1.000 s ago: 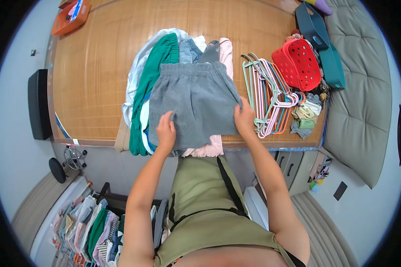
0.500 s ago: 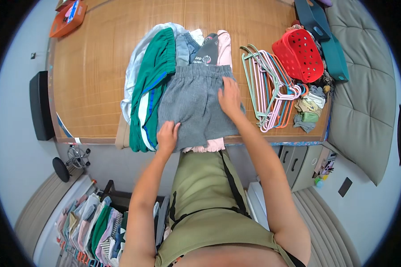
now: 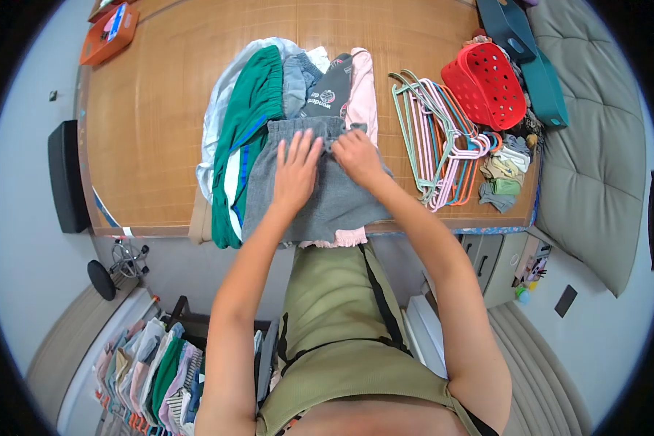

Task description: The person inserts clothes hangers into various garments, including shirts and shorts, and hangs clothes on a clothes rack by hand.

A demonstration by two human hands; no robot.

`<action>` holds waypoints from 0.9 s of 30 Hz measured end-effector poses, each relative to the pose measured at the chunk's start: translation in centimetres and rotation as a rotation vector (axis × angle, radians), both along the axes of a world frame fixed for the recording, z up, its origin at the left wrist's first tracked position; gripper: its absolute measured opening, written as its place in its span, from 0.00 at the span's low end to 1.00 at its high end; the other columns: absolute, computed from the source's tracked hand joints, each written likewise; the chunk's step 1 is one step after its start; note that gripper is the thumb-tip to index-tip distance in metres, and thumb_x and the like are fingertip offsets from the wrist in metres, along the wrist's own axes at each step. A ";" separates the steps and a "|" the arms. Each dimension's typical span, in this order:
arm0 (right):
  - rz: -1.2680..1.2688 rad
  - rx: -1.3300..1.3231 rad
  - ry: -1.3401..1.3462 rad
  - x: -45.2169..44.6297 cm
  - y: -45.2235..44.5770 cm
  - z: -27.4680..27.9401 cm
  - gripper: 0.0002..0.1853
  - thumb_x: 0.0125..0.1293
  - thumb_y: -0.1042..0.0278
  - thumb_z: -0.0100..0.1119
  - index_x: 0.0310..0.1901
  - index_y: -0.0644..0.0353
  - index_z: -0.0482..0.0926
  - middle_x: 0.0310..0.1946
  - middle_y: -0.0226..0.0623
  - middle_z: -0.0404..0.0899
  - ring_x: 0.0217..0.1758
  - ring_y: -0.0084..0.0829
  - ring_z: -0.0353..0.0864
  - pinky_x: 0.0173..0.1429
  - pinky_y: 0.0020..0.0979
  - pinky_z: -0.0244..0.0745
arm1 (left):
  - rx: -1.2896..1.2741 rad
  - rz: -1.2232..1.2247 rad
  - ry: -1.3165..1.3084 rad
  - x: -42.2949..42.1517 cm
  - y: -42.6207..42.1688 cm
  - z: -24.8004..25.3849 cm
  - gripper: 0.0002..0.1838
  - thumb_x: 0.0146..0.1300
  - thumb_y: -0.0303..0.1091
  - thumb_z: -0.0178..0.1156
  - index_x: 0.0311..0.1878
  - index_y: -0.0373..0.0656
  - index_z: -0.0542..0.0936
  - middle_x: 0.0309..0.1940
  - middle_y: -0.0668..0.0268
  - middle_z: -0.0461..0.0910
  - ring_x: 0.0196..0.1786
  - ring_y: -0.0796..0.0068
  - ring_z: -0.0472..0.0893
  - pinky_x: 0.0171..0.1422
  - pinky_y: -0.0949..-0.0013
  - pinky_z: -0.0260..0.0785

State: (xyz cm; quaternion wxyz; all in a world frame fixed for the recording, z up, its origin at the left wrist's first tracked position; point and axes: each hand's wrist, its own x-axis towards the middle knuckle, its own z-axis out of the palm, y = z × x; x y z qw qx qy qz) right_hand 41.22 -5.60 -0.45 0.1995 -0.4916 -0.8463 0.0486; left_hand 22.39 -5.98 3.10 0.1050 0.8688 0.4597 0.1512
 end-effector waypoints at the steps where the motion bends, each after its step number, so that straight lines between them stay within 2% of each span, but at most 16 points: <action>1: 0.028 -0.022 -0.022 0.1 -1.4 0.3 0.02 0.53 0.70 0.53 0.29 0.56 0.72 0.28 0.35 0.71 0.36 0.35 0.74 0.52 0.36 0.68 | 0.004 -0.105 0.060 0.4 1.1 -0.6 0.22 0.58 0.30 0.55 0.57 0.44 0.73 0.56 0.56 0.71 0.70 0.57 0.63 0.76 0.49 0.48; 5: 0.091 -0.065 -0.049 1.1 -5.4 0.9 0.03 0.53 0.70 0.53 0.30 0.56 0.72 0.29 0.35 0.71 0.35 0.34 0.74 0.52 0.35 0.69 | -0.061 -0.471 0.291 0.6 3.5 -1.8 0.15 0.59 0.34 0.51 0.49 0.46 0.78 0.58 0.58 0.71 0.72 0.60 0.61 0.78 0.48 0.45; 7: 0.112 -0.077 -0.027 1.6 -5.8 0.9 0.03 0.54 0.70 0.53 0.31 0.56 0.71 0.29 0.35 0.72 0.35 0.34 0.75 0.50 0.34 0.69 | -0.018 -0.612 0.368 -0.2 3.0 0.5 0.14 0.58 0.34 0.52 0.47 0.46 0.78 0.59 0.59 0.71 0.73 0.62 0.60 0.78 0.48 0.44; 8: 0.126 -0.087 -0.018 1.9 -5.7 0.9 0.04 0.54 0.70 0.53 0.32 0.56 0.71 0.30 0.35 0.72 0.36 0.33 0.75 0.49 0.33 0.69 | -0.005 -0.702 0.393 -0.7 2.5 1.1 0.12 0.59 0.34 0.51 0.44 0.46 0.78 0.66 0.59 0.67 0.75 0.63 0.57 0.79 0.49 0.42; 11: 0.223 -0.129 -0.058 1.6 -5.3 1.2 0.05 0.55 0.69 0.52 0.34 0.55 0.71 0.31 0.35 0.72 0.37 0.32 0.76 0.47 0.33 0.69 | 0.055 -0.681 0.390 -2.0 1.0 -0.8 0.12 0.60 0.34 0.51 0.46 0.47 0.78 0.71 0.59 0.61 0.76 0.64 0.54 0.79 0.49 0.41; 12: 0.263 -0.146 -0.084 1.5 -5.2 1.4 0.05 0.55 0.69 0.52 0.34 0.55 0.71 0.32 0.35 0.72 0.37 0.32 0.77 0.46 0.33 0.69 | 0.021 -0.609 0.381 -1.7 1.2 -0.3 0.14 0.60 0.33 0.51 0.48 0.46 0.77 0.72 0.59 0.59 0.76 0.64 0.54 0.79 0.48 0.40; 15: 0.359 -0.096 -0.080 1.3 -5.2 1.8 0.04 0.56 0.70 0.51 0.34 0.55 0.71 0.33 0.35 0.73 0.35 0.31 0.77 0.46 0.32 0.69 | 0.073 -0.435 0.186 0.2 2.9 0.2 0.15 0.60 0.32 0.51 0.50 0.46 0.77 0.72 0.59 0.59 0.76 0.64 0.54 0.79 0.49 0.40; 16: 0.365 -0.140 -0.091 1.5 -5.2 1.8 0.05 0.57 0.69 0.52 0.35 0.56 0.70 0.33 0.35 0.73 0.35 0.32 0.77 0.45 0.33 0.70 | 0.088 -0.450 0.188 0.5 3.5 -0.3 0.13 0.60 0.32 0.51 0.47 0.45 0.78 0.69 0.57 0.64 0.76 0.63 0.56 0.79 0.49 0.40; 18: 0.379 -0.227 -0.114 2.3 -5.1 2.0 0.06 0.60 0.66 0.52 0.37 0.57 0.70 0.34 0.36 0.74 0.34 0.34 0.78 0.45 0.35 0.70 | -0.042 -0.534 0.381 0.8 4.5 -0.8 0.11 0.59 0.32 0.52 0.44 0.45 0.79 0.64 0.56 0.69 0.75 0.62 0.57 0.79 0.50 0.40; 19: 0.306 -0.317 -0.076 2.6 -5.2 2.3 0.08 0.61 0.65 0.53 0.38 0.58 0.70 0.36 0.37 0.75 0.34 0.37 0.79 0.44 0.37 0.71 | -0.107 -0.574 0.480 0.7 4.8 -0.8 0.10 0.59 0.33 0.52 0.42 0.45 0.79 0.62 0.55 0.71 0.75 0.62 0.57 0.79 0.50 0.39; 20: 0.233 -0.402 -0.036 2.8 -5.2 2.7 0.09 0.62 0.64 0.54 0.39 0.59 0.70 0.38 0.38 0.76 0.35 0.39 0.79 0.44 0.39 0.71 | 0.017 -0.618 0.398 0.3 4.5 -1.1 0.08 0.59 0.33 0.52 0.37 0.45 0.79 0.47 0.54 0.80 0.63 0.60 0.73 0.79 0.51 0.42; 23: -0.050 -0.672 0.009 2.7 -3.6 3.5 0.15 0.64 0.61 0.57 0.45 0.62 0.69 0.48 0.44 0.76 0.38 0.45 0.82 0.45 0.44 0.72 | -0.112 -0.750 0.606 -1.0 0.4 0.0 0.09 0.59 0.37 0.54 0.36 0.45 0.80 0.35 0.57 0.82 0.43 0.59 0.82 0.71 0.50 0.58; 24: -0.160 -0.766 0.009 2.7 -2.8 3.6 0.18 0.65 0.60 0.57 0.48 0.63 0.69 0.53 0.47 0.75 0.39 0.47 0.82 0.46 0.46 0.73 | -0.148 -0.723 0.579 -1.8 -1.9 0.5 0.11 0.61 0.39 0.54 0.36 0.43 0.80 0.31 0.58 0.81 0.36 0.59 0.81 0.63 0.49 0.65; 25: -0.206 -0.729 -0.048 2.6 -2.1 3.7 0.21 0.64 0.58 0.58 0.51 0.63 0.68 0.57 0.50 0.72 0.40 0.47 0.83 0.47 0.45 0.73 | -0.186 -0.697 0.551 -2.5 -3.9 0.9 0.13 0.62 0.42 0.54 0.35 0.42 0.79 0.27 0.59 0.81 0.29 0.60 0.81 0.55 0.49 0.71; 27: -0.294 -0.654 -0.164 2.3 -0.6 4.1 0.29 0.62 0.54 0.60 0.58 0.63 0.67 0.64 0.55 0.66 0.42 0.49 0.83 0.50 0.44 0.74 | -0.471 -0.597 0.576 -2.4 -4.8 3.2 0.17 0.63 0.44 0.55 0.44 0.38 0.78 0.34 0.55 0.81 0.32 0.57 0.82 0.47 0.50 0.73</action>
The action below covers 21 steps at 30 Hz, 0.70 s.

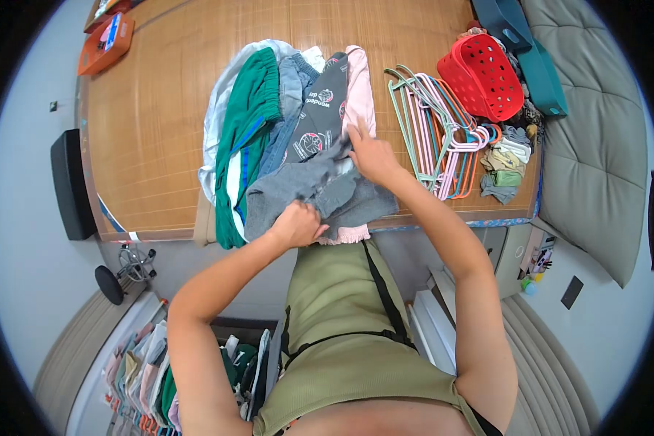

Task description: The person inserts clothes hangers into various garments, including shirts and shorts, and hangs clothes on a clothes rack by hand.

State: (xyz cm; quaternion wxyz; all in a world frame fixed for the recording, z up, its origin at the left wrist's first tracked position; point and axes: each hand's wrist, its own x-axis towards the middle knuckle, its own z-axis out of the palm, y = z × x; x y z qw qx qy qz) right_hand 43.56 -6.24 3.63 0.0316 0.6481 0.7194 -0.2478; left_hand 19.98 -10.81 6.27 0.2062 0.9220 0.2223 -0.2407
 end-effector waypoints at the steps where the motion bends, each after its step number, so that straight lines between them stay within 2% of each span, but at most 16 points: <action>1: 0.006 -0.027 -0.074 0.3 0.6 0.7 0.32 0.61 0.52 0.62 0.61 0.63 0.66 0.65 0.56 0.63 0.44 0.49 0.83 0.52 0.44 0.73 | -0.108 0.077 0.063 0.1 -0.1 0.7 0.20 0.63 0.45 0.55 0.48 0.36 0.77 0.38 0.53 0.81 0.33 0.55 0.82 0.42 0.50 0.74; 3: 0.016 -0.082 -0.223 1.6 1.1 2.0 0.39 0.58 0.47 0.64 0.66 0.62 0.63 0.68 0.58 0.59 0.48 0.49 0.82 0.55 0.44 0.72 | 0.047 0.499 -0.032 -0.2 1.0 0.1 0.30 0.60 0.44 0.60 0.60 0.36 0.68 0.50 0.50 0.77 0.35 0.53 0.82 0.40 0.53 0.75; 4: 0.014 -0.052 -0.200 2.4 0.6 0.9 0.41 0.57 0.47 0.65 0.66 0.61 0.62 0.68 0.57 0.60 0.50 0.49 0.81 0.55 0.45 0.72 | 0.129 0.708 -0.083 -0.4 1.8 -0.3 0.36 0.59 0.44 0.62 0.66 0.35 0.63 0.56 0.49 0.75 0.36 0.51 0.82 0.39 0.54 0.76; 5: 0.011 -0.027 -0.177 3.3 -0.7 -1.1 0.42 0.55 0.47 0.66 0.67 0.60 0.62 0.67 0.56 0.61 0.51 0.49 0.80 0.56 0.46 0.71 | 0.133 0.698 -0.090 -0.5 2.0 -0.7 0.42 0.55 0.44 0.66 0.69 0.38 0.58 0.60 0.49 0.70 0.37 0.51 0.82 0.39 0.55 0.76; 6: 0.010 -0.002 -0.156 3.4 -1.1 -0.8 0.44 0.54 0.46 0.68 0.68 0.59 0.62 0.66 0.55 0.62 0.53 0.49 0.79 0.56 0.47 0.71 | 0.136 0.691 -0.098 -0.5 2.1 -1.0 0.49 0.51 0.44 0.69 0.72 0.40 0.53 0.64 0.49 0.66 0.38 0.50 0.82 0.39 0.56 0.76; 7: -0.155 -0.054 -0.008 3.2 -1.5 -0.6 0.39 0.53 0.53 0.69 0.65 0.57 0.66 0.63 0.53 0.66 0.58 0.46 0.75 0.59 0.49 0.67 | 0.141 0.687 -0.107 -0.3 2.2 -1.3 0.56 0.47 0.43 0.73 0.75 0.43 0.48 0.68 0.50 0.62 0.40 0.49 0.82 0.39 0.57 0.76; 10: -0.095 0.486 0.085 2.1 -2.8 -0.2 0.29 0.52 0.59 0.68 0.56 0.57 0.74 0.58 0.48 0.71 0.60 0.44 0.72 0.62 0.48 0.64 | 0.149 0.657 -0.063 1.0 2.2 -1.7 0.61 0.38 0.44 0.77 0.75 0.48 0.51 0.71 0.49 0.57 0.39 0.53 0.83 0.39 0.60 0.78; 11: 0.008 0.558 0.285 1.8 -3.3 -1.3 0.18 0.52 0.64 0.66 0.45 0.58 0.79 0.58 0.47 0.71 0.65 0.43 0.65 0.67 0.46 0.59 | 0.150 0.664 -0.067 1.1 2.5 -1.9 0.61 0.38 0.44 0.78 0.75 0.48 0.51 0.71 0.49 0.57 0.39 0.53 0.83 0.39 0.60 0.78; 14: 0.269 0.440 0.231 -0.3 -3.5 -1.2 0.12 0.54 0.62 0.66 0.38 0.58 0.80 0.63 0.48 0.68 0.70 0.45 0.61 0.72 0.46 0.53 | 0.142 0.686 -0.061 1.3 2.6 -2.0 0.62 0.36 0.44 0.78 0.75 0.49 0.51 0.72 0.50 0.57 0.40 0.53 0.83 0.40 0.60 0.78; 18: -0.208 0.138 -0.158 -0.2 -2.1 -2.1 0.32 0.47 0.49 0.71 0.55 0.51 0.77 0.72 0.46 0.56 0.76 0.46 0.51 0.75 0.57 0.44 | 0.108 0.727 -0.057 0.9 2.8 -2.8 0.62 0.35 0.45 0.79 0.74 0.49 0.52 0.72 0.55 0.57 0.43 0.52 0.83 0.42 0.58 0.78; 19: -0.097 0.078 -0.191 0.4 -3.0 -3.0 0.44 0.42 0.49 0.75 0.65 0.44 0.68 0.74 0.45 0.49 0.76 0.47 0.48 0.74 0.60 0.42 | 0.099 0.743 -0.067 0.7 2.9 -3.0 0.62 0.34 0.45 0.79 0.74 0.49 0.52 0.72 0.56 0.58 0.44 0.52 0.82 0.43 0.57 0.78; 21: -0.050 0.011 -0.190 1.1 -4.7 -4.0 0.47 0.41 0.51 0.76 0.67 0.41 0.65 0.74 0.44 0.49 0.76 0.48 0.48 0.74 0.61 0.43 | 0.100 0.736 -0.068 1.0 3.4 -2.9 0.63 0.34 0.45 0.79 0.74 0.49 0.52 0.72 0.58 0.59 0.45 0.52 0.82 0.44 0.57 0.78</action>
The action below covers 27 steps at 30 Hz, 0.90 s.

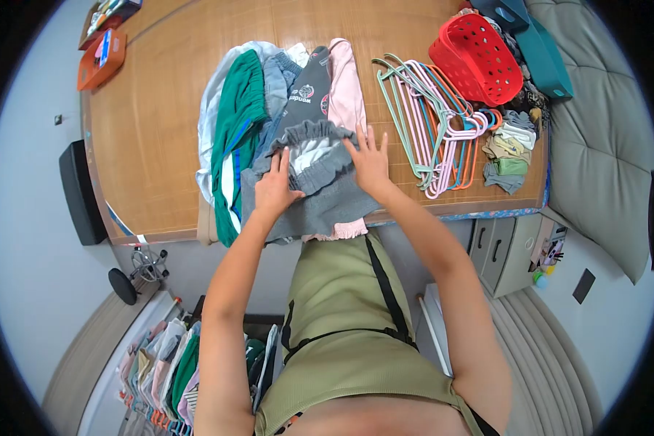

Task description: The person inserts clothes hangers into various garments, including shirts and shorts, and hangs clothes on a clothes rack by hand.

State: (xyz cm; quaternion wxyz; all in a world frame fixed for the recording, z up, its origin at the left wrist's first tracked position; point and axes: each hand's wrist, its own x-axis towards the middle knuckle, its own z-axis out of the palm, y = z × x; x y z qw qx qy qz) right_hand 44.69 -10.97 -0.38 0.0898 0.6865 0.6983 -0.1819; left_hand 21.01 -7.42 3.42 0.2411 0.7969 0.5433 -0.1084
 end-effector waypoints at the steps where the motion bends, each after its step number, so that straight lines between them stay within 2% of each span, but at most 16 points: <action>1: 0.025 -0.038 0.000 0.3 -0.7 -0.1 0.49 0.40 0.52 0.77 0.67 0.39 0.64 0.74 0.44 0.48 0.76 0.48 0.48 0.73 0.61 0.43 | -0.002 0.002 -0.001 0.5 0.1 0.3 0.63 0.33 0.45 0.79 0.74 0.49 0.52 0.72 0.58 0.59 0.45 0.51 0.82 0.45 0.56 0.78; 2: -0.050 -0.034 0.152 0.7 -1.5 -0.3 0.44 0.45 0.62 0.74 0.67 0.40 0.65 0.73 0.45 0.50 0.76 0.49 0.49 0.73 0.58 0.47 | -0.062 0.003 0.039 1.1 0.0 0.7 0.57 0.39 0.48 0.77 0.72 0.46 0.57 0.69 0.56 0.63 0.48 0.53 0.80 0.46 0.56 0.76; 5: -0.133 0.202 0.492 2.8 -3.1 -0.4 0.33 0.49 0.72 0.64 0.61 0.46 0.72 0.67 0.48 0.62 0.71 0.48 0.58 0.70 0.53 0.55 | 0.228 -0.130 0.058 3.1 -1.2 0.9 0.46 0.46 0.53 0.72 0.67 0.43 0.66 0.61 0.55 0.70 0.48 0.54 0.77 0.46 0.56 0.71; 6: -0.185 0.257 0.524 3.9 -3.3 -0.4 0.31 0.49 0.74 0.62 0.60 0.49 0.73 0.64 0.47 0.65 0.69 0.48 0.61 0.68 0.51 0.57 | 0.245 -0.152 0.037 4.7 -1.1 2.2 0.32 0.53 0.50 0.66 0.58 0.40 0.74 0.51 0.55 0.75 0.47 0.57 0.74 0.47 0.58 0.66; 8: -0.287 0.368 0.582 6.9 -3.4 -0.5 0.27 0.50 0.78 0.57 0.56 0.54 0.76 0.59 0.47 0.70 0.64 0.48 0.67 0.65 0.47 0.62 | 0.273 -0.195 -0.115 7.7 -1.4 1.6 0.27 0.55 0.46 0.65 0.53 0.40 0.75 0.47 0.56 0.76 0.46 0.57 0.74 0.47 0.58 0.65; 10: -0.454 0.476 0.511 10.7 -3.6 -2.0 0.24 0.51 0.78 0.56 0.54 0.58 0.77 0.56 0.46 0.73 0.60 0.47 0.69 0.63 0.45 0.64 | 0.283 -0.217 -0.282 11.5 -1.5 1.3 0.18 0.57 0.39 0.62 0.48 0.40 0.77 0.43 0.58 0.76 0.47 0.58 0.75 0.48 0.59 0.65; 14: -0.594 0.549 0.334 17.0 -3.4 -3.6 0.22 0.51 0.78 0.57 0.52 0.61 0.77 0.56 0.47 0.72 0.57 0.47 0.71 0.61 0.44 0.66 | 0.229 -0.226 -0.497 20.6 -1.0 -1.4 0.17 0.60 0.37 0.60 0.49 0.39 0.77 0.44 0.57 0.76 0.47 0.57 0.75 0.51 0.57 0.66; 16: -0.523 0.540 0.288 18.4 -3.1 -4.0 0.21 0.52 0.78 0.58 0.51 0.60 0.77 0.57 0.47 0.72 0.58 0.47 0.70 0.62 0.45 0.66 | 0.141 -0.146 -0.553 25.0 -0.7 -3.4 0.15 0.62 0.36 0.58 0.48 0.38 0.76 0.44 0.55 0.76 0.48 0.56 0.75 0.54 0.57 0.66; 19: -0.495 0.511 0.287 19.3 -2.9 -4.8 0.21 0.53 0.78 0.58 0.52 0.61 0.77 0.58 0.48 0.71 0.59 0.49 0.69 0.63 0.45 0.64 | -0.134 0.092 -0.647 30.4 -0.2 -7.5 0.16 0.64 0.34 0.55 0.53 0.37 0.74 0.44 0.57 0.76 0.48 0.58 0.75 0.56 0.59 0.65; 22: -0.561 0.464 0.354 18.9 -3.2 -4.3 0.22 0.54 0.79 0.57 0.53 0.62 0.76 0.59 0.49 0.71 0.60 0.50 0.69 0.64 0.45 0.63 | -0.729 0.648 -0.876 35.0 1.1 -9.9 0.20 0.63 0.33 0.54 0.58 0.37 0.69 0.46 0.60 0.76 0.50 0.63 0.73 0.60 0.61 0.62; 25: -0.579 0.453 0.374 18.6 -3.5 -4.2 0.22 0.52 0.79 0.59 0.52 0.61 0.76 0.59 0.44 0.71 0.58 0.47 0.70 0.62 0.43 0.66 | -0.854 0.910 -1.001 36.6 2.0 -9.3 0.23 0.61 0.33 0.54 0.59 0.37 0.67 0.46 0.63 0.75 0.52 0.68 0.71 0.63 0.61 0.58; 27: -0.649 0.477 0.452 18.5 -3.6 -3.9 0.24 0.55 0.78 0.58 0.56 0.63 0.72 0.57 0.48 0.72 0.59 0.49 0.69 0.62 0.44 0.65 | -0.952 1.010 -1.039 36.5 2.1 -9.0 0.22 0.62 0.35 0.53 0.57 0.36 0.68 0.49 0.62 0.75 0.55 0.68 0.71 0.64 0.59 0.56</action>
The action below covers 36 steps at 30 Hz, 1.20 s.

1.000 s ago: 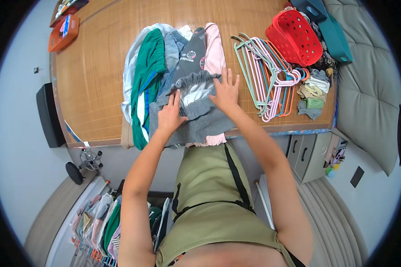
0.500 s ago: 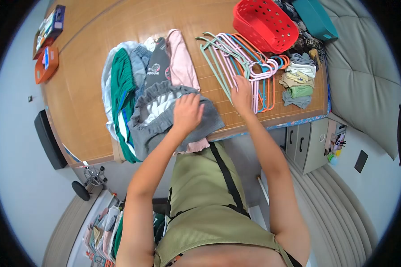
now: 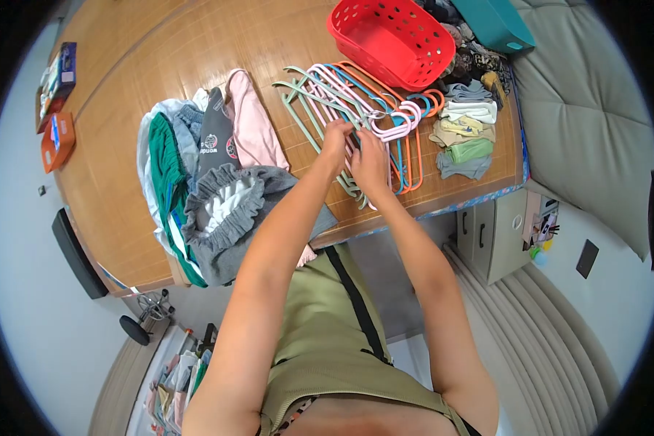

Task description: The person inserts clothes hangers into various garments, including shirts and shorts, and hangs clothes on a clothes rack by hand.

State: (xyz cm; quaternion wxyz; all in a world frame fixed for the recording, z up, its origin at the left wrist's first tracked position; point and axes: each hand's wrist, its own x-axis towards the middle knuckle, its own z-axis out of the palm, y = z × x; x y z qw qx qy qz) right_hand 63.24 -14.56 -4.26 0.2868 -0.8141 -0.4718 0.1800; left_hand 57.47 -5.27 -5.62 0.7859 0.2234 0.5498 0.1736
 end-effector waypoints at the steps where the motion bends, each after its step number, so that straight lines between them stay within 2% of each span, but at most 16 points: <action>1: -0.057 0.031 0.066 -0.2 0.2 0.3 0.24 0.56 0.78 0.58 0.56 0.64 0.71 0.56 0.49 0.72 0.59 0.50 0.69 0.62 0.44 0.65 | -0.044 0.012 -0.048 -0.6 0.0 -0.7 0.22 0.62 0.35 0.53 0.58 0.37 0.68 0.49 0.62 0.76 0.55 0.69 0.71 0.64 0.59 0.56; 3: -0.171 0.091 0.228 -0.7 0.8 0.5 0.22 0.62 0.74 0.56 0.58 0.66 0.67 0.54 0.52 0.72 0.58 0.51 0.70 0.63 0.45 0.65 | -0.060 0.025 -0.154 -1.6 -0.3 -0.5 0.22 0.63 0.37 0.53 0.58 0.38 0.67 0.48 0.64 0.77 0.55 0.71 0.72 0.63 0.61 0.58; 7: -0.245 0.092 0.429 -2.0 2.3 1.5 0.19 0.69 0.63 0.55 0.55 0.67 0.71 0.50 0.53 0.75 0.54 0.47 0.75 0.60 0.40 0.67 | 0.078 0.066 -0.071 -3.7 -1.6 2.6 0.22 0.65 0.39 0.53 0.60 0.38 0.68 0.46 0.65 0.79 0.52 0.74 0.74 0.60 0.67 0.61; 11: -0.174 0.138 0.429 -4.1 3.4 5.0 0.16 0.68 0.61 0.57 0.48 0.65 0.79 0.46 0.47 0.80 0.51 0.43 0.78 0.56 0.37 0.70 | 0.481 0.032 0.008 -10.1 -3.2 6.0 0.15 0.66 0.31 0.54 0.54 0.38 0.74 0.42 0.64 0.82 0.52 0.72 0.76 0.62 0.69 0.62; 14: -0.089 0.158 0.486 -5.9 3.9 6.7 0.13 0.68 0.62 0.57 0.45 0.64 0.81 0.43 0.45 0.81 0.50 0.42 0.79 0.55 0.36 0.71 | 0.956 -0.224 0.538 -18.6 -3.7 7.3 0.15 0.60 0.25 0.56 0.52 0.40 0.74 0.42 0.58 0.79 0.50 0.58 0.77 0.58 0.61 0.65; 16: 0.016 0.259 0.444 -7.3 4.7 9.2 0.12 0.68 0.62 0.57 0.42 0.62 0.83 0.38 0.43 0.82 0.46 0.39 0.79 0.49 0.35 0.72 | 1.245 -0.240 0.969 -24.2 -3.6 9.5 0.19 0.55 0.27 0.61 0.52 0.42 0.74 0.44 0.54 0.76 0.52 0.52 0.74 0.58 0.57 0.64; 18: 0.116 0.248 0.497 -8.7 5.3 11.1 0.12 0.69 0.62 0.56 0.42 0.62 0.83 0.36 0.42 0.82 0.42 0.39 0.79 0.47 0.34 0.71 | 1.136 -0.205 1.364 -28.8 -3.5 10.6 0.21 0.53 0.29 0.64 0.52 0.43 0.74 0.50 0.55 0.73 0.56 0.52 0.70 0.58 0.53 0.62; 20: 0.286 0.300 0.411 -10.2 6.1 11.3 0.12 0.69 0.62 0.55 0.40 0.61 0.83 0.34 0.39 0.80 0.41 0.39 0.77 0.47 0.36 0.68 | 0.925 -0.128 1.502 -32.7 -3.5 10.5 0.23 0.52 0.30 0.66 0.53 0.44 0.74 0.55 0.56 0.69 0.60 0.50 0.66 0.60 0.51 0.59; 21: 0.354 0.311 0.383 -11.0 6.4 11.5 0.12 0.69 0.62 0.55 0.40 0.61 0.83 0.34 0.38 0.80 0.42 0.39 0.76 0.48 0.37 0.67 | 0.897 -0.109 1.594 -34.4 -3.6 9.3 0.20 0.53 0.31 0.65 0.50 0.40 0.76 0.48 0.54 0.74 0.54 0.51 0.72 0.55 0.53 0.64; 24: 0.540 0.306 0.199 -13.3 7.8 11.9 0.10 0.66 0.63 0.56 0.35 0.58 0.83 0.33 0.34 0.77 0.42 0.39 0.72 0.50 0.39 0.62 | 0.749 -0.014 1.237 -38.8 -3.4 6.8 0.15 0.54 0.33 0.66 0.42 0.35 0.79 0.35 0.54 0.80 0.40 0.54 0.79 0.45 0.57 0.69; 25: 0.592 0.315 0.116 -15.0 8.2 12.3 0.09 0.65 0.64 0.56 0.34 0.58 0.83 0.32 0.34 0.76 0.41 0.39 0.72 0.49 0.39 0.61 | 0.845 0.080 1.207 -38.6 -3.2 7.7 0.12 0.54 0.32 0.64 0.35 0.32 0.79 0.25 0.55 0.80 0.29 0.57 0.79 0.37 0.60 0.71; 26: 0.637 0.323 0.037 -16.0 8.4 12.5 0.09 0.65 0.64 0.57 0.33 0.57 0.83 0.31 0.34 0.75 0.41 0.38 0.71 0.49 0.39 0.61 | 0.802 0.121 1.128 -38.1 -3.0 8.7 0.11 0.54 0.33 0.64 0.35 0.34 0.80 0.23 0.58 0.79 0.27 0.65 0.79 0.36 0.63 0.70; 28: 0.664 0.342 0.066 -18.5 8.8 12.8 0.07 0.63 0.64 0.58 0.32 0.57 0.82 0.30 0.34 0.73 0.39 0.38 0.71 0.47 0.39 0.60 | 0.774 0.122 1.049 -36.6 -3.3 10.9 0.11 0.54 0.32 0.65 0.35 0.34 0.80 0.22 0.61 0.78 0.26 0.72 0.77 0.34 0.67 0.69; 32: 0.778 0.279 0.189 -23.9 8.5 11.0 0.06 0.63 0.66 0.58 0.32 0.56 0.82 0.31 0.33 0.75 0.39 0.38 0.71 0.46 0.38 0.60 | 0.845 0.227 0.699 -33.8 -4.1 14.9 0.09 0.55 0.30 0.66 0.34 0.34 0.80 0.21 0.70 0.77 0.24 0.83 0.72 0.28 0.74 0.64; 34: 0.784 0.286 0.300 -25.4 8.6 10.9 0.06 0.63 0.66 0.58 0.32 0.56 0.82 0.32 0.33 0.76 0.39 0.38 0.71 0.45 0.38 0.60 | 0.771 0.213 0.660 -34.3 -3.8 17.0 0.07 0.57 0.29 0.63 0.35 0.35 0.80 0.27 0.65 0.78 0.30 0.76 0.75 0.36 0.71 0.67; 36: 0.745 0.230 0.320 -25.8 8.5 11.0 0.05 0.63 0.66 0.59 0.32 0.56 0.81 0.34 0.32 0.77 0.41 0.37 0.71 0.47 0.36 0.59 | 1.214 0.000 0.973 -37.1 -4.1 16.8 0.09 0.57 0.29 0.58 0.41 0.37 0.79 0.38 0.57 0.76 0.42 0.60 0.76 0.50 0.60 0.66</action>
